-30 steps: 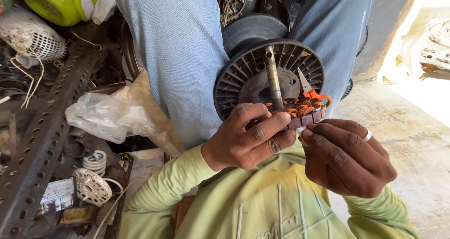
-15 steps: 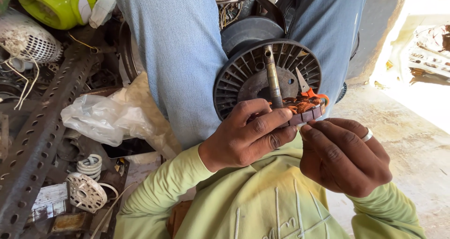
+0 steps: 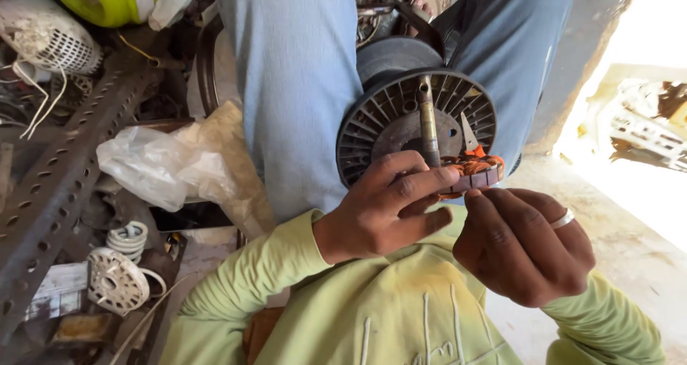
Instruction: The person sits on the floor and works on a motor stator, using a soldering iron to heat and adjust copper windings. They repeatedly cut and trim wires with orange-handled scissors and manipulate the windings by hand.
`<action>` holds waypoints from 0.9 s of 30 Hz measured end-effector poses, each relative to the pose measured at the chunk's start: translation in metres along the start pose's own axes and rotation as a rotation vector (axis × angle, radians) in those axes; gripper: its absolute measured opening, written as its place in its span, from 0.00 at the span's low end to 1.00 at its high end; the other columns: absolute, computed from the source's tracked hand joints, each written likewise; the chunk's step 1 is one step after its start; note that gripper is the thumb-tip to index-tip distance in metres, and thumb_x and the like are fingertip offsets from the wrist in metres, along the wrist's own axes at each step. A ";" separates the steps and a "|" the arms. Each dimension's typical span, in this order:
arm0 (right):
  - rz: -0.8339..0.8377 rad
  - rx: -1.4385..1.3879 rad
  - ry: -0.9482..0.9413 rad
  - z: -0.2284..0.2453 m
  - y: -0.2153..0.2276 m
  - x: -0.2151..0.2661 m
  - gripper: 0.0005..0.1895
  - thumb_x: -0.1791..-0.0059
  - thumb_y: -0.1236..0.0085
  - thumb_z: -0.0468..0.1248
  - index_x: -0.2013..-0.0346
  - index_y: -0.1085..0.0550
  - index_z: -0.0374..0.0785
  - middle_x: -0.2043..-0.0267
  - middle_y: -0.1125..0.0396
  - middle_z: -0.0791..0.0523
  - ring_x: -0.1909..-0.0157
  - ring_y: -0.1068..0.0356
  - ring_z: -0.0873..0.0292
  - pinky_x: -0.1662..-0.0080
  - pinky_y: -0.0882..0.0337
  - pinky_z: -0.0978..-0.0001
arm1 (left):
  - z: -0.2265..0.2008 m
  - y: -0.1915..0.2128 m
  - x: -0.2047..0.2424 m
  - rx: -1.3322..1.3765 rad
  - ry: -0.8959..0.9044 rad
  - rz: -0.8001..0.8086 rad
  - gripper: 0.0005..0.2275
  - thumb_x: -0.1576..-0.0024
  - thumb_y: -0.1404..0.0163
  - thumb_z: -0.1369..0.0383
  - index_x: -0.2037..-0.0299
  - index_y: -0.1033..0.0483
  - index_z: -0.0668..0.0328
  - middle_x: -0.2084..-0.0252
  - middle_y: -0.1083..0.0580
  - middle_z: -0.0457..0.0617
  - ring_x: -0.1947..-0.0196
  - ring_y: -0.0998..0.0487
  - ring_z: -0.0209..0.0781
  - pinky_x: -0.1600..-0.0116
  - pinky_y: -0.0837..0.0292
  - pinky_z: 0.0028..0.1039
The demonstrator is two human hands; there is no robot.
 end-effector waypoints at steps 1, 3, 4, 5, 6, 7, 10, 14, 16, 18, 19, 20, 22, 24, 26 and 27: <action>-0.002 0.003 0.007 0.001 0.001 -0.001 0.09 0.60 0.43 0.21 0.65 0.22 0.21 0.69 0.27 0.45 0.68 0.23 0.49 0.65 0.22 0.62 | -0.001 0.002 -0.001 -0.004 -0.004 -0.005 0.09 0.39 0.37 0.75 0.51 0.21 0.65 0.35 0.34 0.54 0.43 0.30 0.54 0.39 0.27 0.40; 0.021 -0.031 -0.017 -0.001 0.002 -0.002 0.08 0.59 0.42 0.21 0.65 0.23 0.22 0.69 0.27 0.47 0.68 0.24 0.49 0.64 0.22 0.63 | 0.004 0.006 -0.003 0.078 0.114 -0.067 0.18 0.45 0.43 0.82 0.44 0.24 0.60 0.40 0.27 0.51 0.43 0.26 0.53 0.40 0.25 0.36; 0.028 -0.027 -0.009 -0.001 0.002 -0.002 0.08 0.59 0.42 0.21 0.65 0.23 0.22 0.69 0.27 0.47 0.68 0.24 0.49 0.64 0.22 0.63 | -0.001 0.008 -0.008 0.081 0.113 -0.078 0.18 0.45 0.43 0.82 0.44 0.24 0.60 0.40 0.27 0.51 0.43 0.26 0.53 0.40 0.25 0.36; 0.036 -0.028 -0.016 -0.002 0.002 -0.002 0.09 0.59 0.42 0.21 0.65 0.23 0.22 0.68 0.27 0.46 0.67 0.24 0.49 0.64 0.22 0.63 | 0.002 0.010 -0.011 0.182 0.246 -0.138 0.20 0.42 0.42 0.80 0.40 0.28 0.61 0.44 0.25 0.49 0.46 0.23 0.49 0.41 0.24 0.33; 0.049 -0.034 -0.026 -0.001 0.001 -0.001 0.09 0.59 0.42 0.21 0.64 0.23 0.22 0.68 0.27 0.45 0.67 0.23 0.49 0.64 0.23 0.63 | 0.004 0.012 -0.012 0.286 0.385 -0.198 0.23 0.40 0.40 0.78 0.35 0.33 0.61 0.47 0.23 0.47 0.50 0.20 0.44 0.43 0.23 0.30; 0.060 -0.035 -0.020 0.000 0.001 -0.002 0.09 0.59 0.42 0.21 0.64 0.23 0.22 0.68 0.27 0.45 0.67 0.23 0.49 0.64 0.23 0.63 | 0.002 0.013 -0.015 0.291 0.389 -0.208 0.23 0.40 0.40 0.78 0.35 0.33 0.61 0.47 0.23 0.47 0.50 0.20 0.44 0.43 0.23 0.30; 0.080 -0.041 -0.050 -0.001 0.002 -0.006 0.09 0.59 0.41 0.20 0.64 0.23 0.23 0.67 0.27 0.46 0.67 0.23 0.49 0.64 0.22 0.63 | 0.003 0.020 -0.029 0.306 0.497 -0.253 0.25 0.43 0.40 0.77 0.34 0.33 0.58 0.55 0.22 0.47 0.55 0.19 0.38 0.48 0.19 0.24; 0.151 -0.037 -0.089 0.000 0.000 -0.007 0.09 0.59 0.40 0.21 0.64 0.22 0.23 0.67 0.26 0.46 0.66 0.23 0.49 0.63 0.22 0.63 | 0.013 0.014 -0.032 0.521 0.678 -0.147 0.22 0.47 0.40 0.78 0.42 0.29 0.65 0.47 0.22 0.50 0.61 0.19 0.30 0.56 0.17 0.18; 0.167 -0.021 -0.108 0.000 -0.002 -0.006 0.08 0.59 0.41 0.21 0.64 0.22 0.24 0.67 0.26 0.46 0.66 0.23 0.49 0.63 0.23 0.64 | 0.015 0.010 -0.027 0.538 0.665 -0.149 0.18 0.47 0.39 0.79 0.46 0.25 0.64 0.40 0.23 0.53 0.61 0.19 0.28 0.57 0.17 0.15; 0.130 -0.008 -0.066 0.001 -0.002 -0.006 0.07 0.58 0.40 0.21 0.65 0.22 0.24 0.68 0.26 0.46 0.66 0.23 0.51 0.64 0.23 0.66 | 0.015 0.004 -0.024 0.633 0.622 -0.152 0.14 0.45 0.39 0.82 0.49 0.23 0.69 0.39 0.26 0.57 0.50 0.17 0.33 0.46 0.19 0.20; 0.126 -0.005 -0.063 0.000 -0.001 -0.004 0.07 0.58 0.40 0.21 0.65 0.22 0.24 0.68 0.26 0.46 0.66 0.23 0.51 0.64 0.23 0.66 | 0.014 0.007 -0.031 0.630 0.617 -0.152 0.14 0.45 0.39 0.82 0.49 0.23 0.69 0.39 0.26 0.57 0.50 0.17 0.33 0.46 0.19 0.20; 0.128 0.004 -0.032 0.001 -0.001 -0.002 0.07 0.58 0.41 0.21 0.65 0.22 0.23 0.68 0.26 0.46 0.66 0.23 0.50 0.64 0.22 0.65 | 0.015 0.008 -0.035 0.682 0.654 -0.144 0.13 0.48 0.41 0.83 0.54 0.26 0.72 0.37 0.28 0.60 0.50 0.17 0.37 0.46 0.18 0.21; 0.126 0.017 0.004 0.002 -0.002 0.002 0.07 0.58 0.41 0.21 0.66 0.22 0.22 0.68 0.26 0.46 0.67 0.23 0.50 0.64 0.22 0.65 | 0.014 0.007 -0.039 0.734 0.685 -0.139 0.13 0.51 0.42 0.84 0.58 0.29 0.75 0.36 0.30 0.63 0.49 0.17 0.41 0.46 0.17 0.22; 0.109 0.037 0.081 0.005 -0.003 0.005 0.06 0.59 0.40 0.21 0.67 0.22 0.21 0.68 0.25 0.47 0.67 0.22 0.51 0.64 0.21 0.63 | 0.015 0.002 -0.035 0.871 0.748 -0.176 0.12 0.49 0.43 0.83 0.57 0.29 0.77 0.34 0.32 0.60 0.47 0.18 0.42 0.46 0.20 0.24; 0.069 0.030 0.064 0.003 -0.003 0.010 0.07 0.57 0.39 0.21 0.65 0.22 0.21 0.67 0.26 0.46 0.66 0.23 0.50 0.63 0.22 0.64 | 0.014 0.001 -0.033 0.817 0.743 -0.166 0.13 0.47 0.43 0.83 0.52 0.28 0.76 0.35 0.29 0.59 0.46 0.17 0.41 0.46 0.20 0.24; 0.036 0.017 0.046 0.002 -0.003 0.013 0.08 0.56 0.39 0.21 0.63 0.22 0.20 0.67 0.26 0.45 0.65 0.23 0.49 0.62 0.22 0.65 | 0.015 0.002 -0.032 0.768 0.746 -0.159 0.15 0.45 0.43 0.83 0.47 0.27 0.76 0.37 0.26 0.58 0.45 0.16 0.41 0.45 0.19 0.24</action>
Point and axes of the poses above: each hand's wrist, its own x-axis away from the middle knuckle, its own y-axis out of the back of the hand, z = x × y, the point moved 5 cm from there along -x, towards the middle knuckle
